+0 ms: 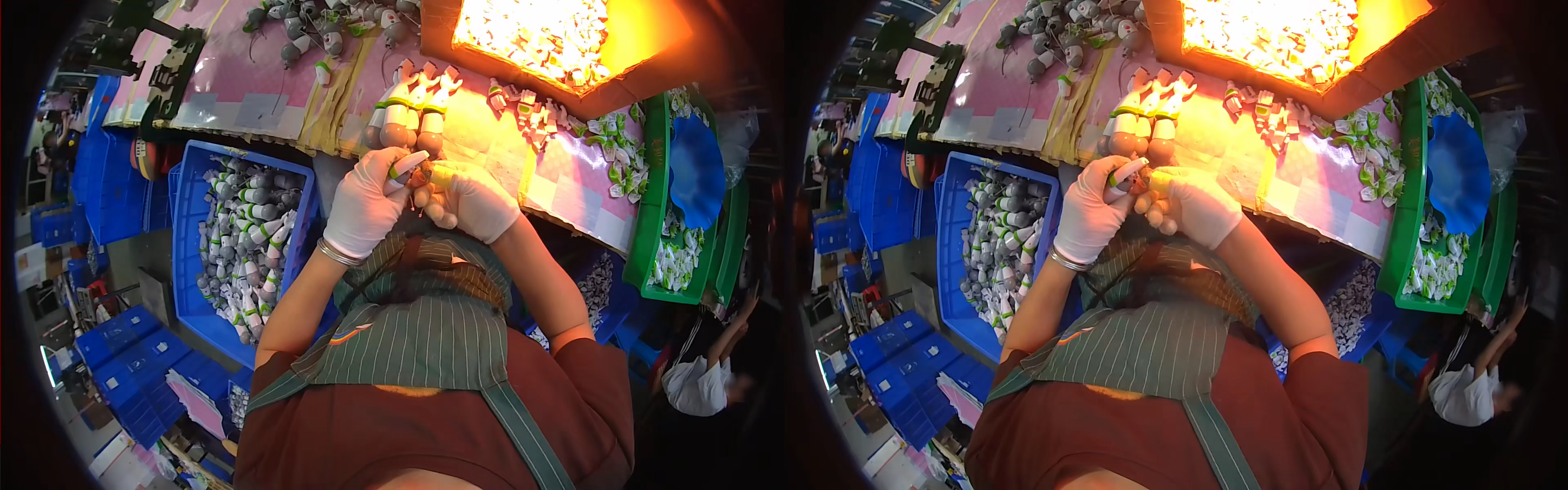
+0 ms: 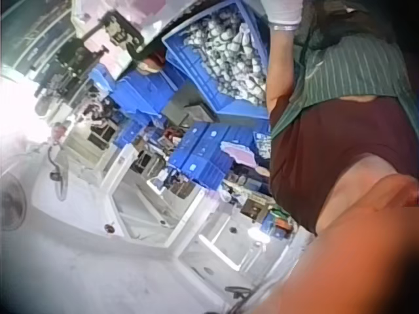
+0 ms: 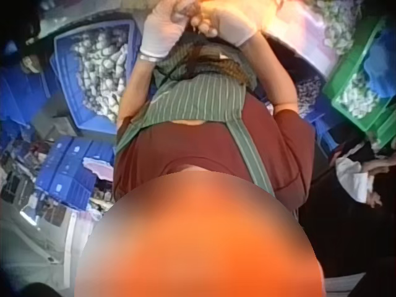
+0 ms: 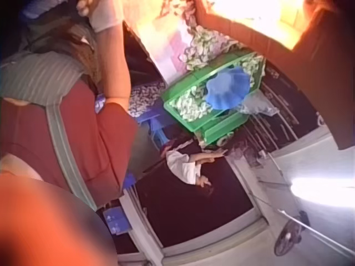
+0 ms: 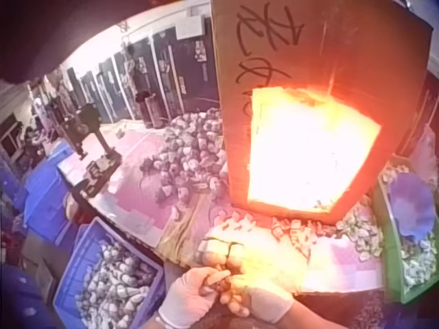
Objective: Inspecting and sorting small white toy components using a light box at a factory workstation.
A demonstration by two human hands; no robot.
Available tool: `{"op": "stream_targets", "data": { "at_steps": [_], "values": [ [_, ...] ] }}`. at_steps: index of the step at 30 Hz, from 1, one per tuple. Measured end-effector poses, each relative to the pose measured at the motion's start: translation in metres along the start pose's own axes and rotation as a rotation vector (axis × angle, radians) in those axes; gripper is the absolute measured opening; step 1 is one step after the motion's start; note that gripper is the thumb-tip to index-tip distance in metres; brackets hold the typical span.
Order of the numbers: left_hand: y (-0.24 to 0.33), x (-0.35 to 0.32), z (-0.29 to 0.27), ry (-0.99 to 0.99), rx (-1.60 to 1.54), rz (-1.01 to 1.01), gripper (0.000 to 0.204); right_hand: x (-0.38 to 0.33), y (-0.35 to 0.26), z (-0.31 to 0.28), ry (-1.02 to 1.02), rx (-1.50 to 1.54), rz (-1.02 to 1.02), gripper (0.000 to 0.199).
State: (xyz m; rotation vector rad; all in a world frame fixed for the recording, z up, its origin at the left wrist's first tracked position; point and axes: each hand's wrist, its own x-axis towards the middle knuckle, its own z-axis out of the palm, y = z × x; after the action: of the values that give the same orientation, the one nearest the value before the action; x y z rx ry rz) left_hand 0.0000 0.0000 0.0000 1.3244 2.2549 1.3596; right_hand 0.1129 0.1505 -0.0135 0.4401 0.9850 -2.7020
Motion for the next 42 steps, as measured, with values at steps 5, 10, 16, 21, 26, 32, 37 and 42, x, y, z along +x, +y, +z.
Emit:
{"op": "stream_targets", "data": {
  "at_steps": [5, 10, 16, 21, 26, 32, 37, 42],
  "values": [
    [0.006, 0.001, 0.001, -0.036, -0.045, -0.052, 0.043, -0.005, -0.011, 0.014, 0.172, 0.056, -0.022, 0.021],
    [0.004, 0.0, 0.006, -0.003, 0.034, -0.011, 0.04, -0.004, -0.017, 0.029, 0.403, -0.352, -0.164, 0.014],
    [0.015, 0.005, 0.002, -0.239, -0.566, -0.577, 0.036, 0.012, -0.003, 0.018, 0.563, -1.261, -1.033, 0.015],
    [0.012, 0.009, 0.004, -0.261, -0.826, -0.752, 0.038, 0.022, -0.007, 0.012, 0.629, -1.224, -0.83, 0.017],
    [0.0, 0.001, 0.013, -0.19, -0.413, -0.35, 0.04, 0.021, -0.016, -0.001, 0.421, -1.112, -0.558, 0.019],
    [-0.006, -0.005, 0.021, -0.229, -0.305, -0.213, 0.038, 0.007, -0.004, -0.01, 0.436, -1.267, -0.679, 0.023],
    [0.006, 0.006, 0.006, -0.355, -0.825, -0.746, 0.037, 0.006, -0.055, -0.04, 0.589, -1.567, -0.776, 0.022],
    [0.014, 0.009, 0.002, -0.316, -1.049, -0.71, 0.041, 0.023, -0.095, -0.078, 0.652, -2.326, -0.691, 0.011]
  ]
}}
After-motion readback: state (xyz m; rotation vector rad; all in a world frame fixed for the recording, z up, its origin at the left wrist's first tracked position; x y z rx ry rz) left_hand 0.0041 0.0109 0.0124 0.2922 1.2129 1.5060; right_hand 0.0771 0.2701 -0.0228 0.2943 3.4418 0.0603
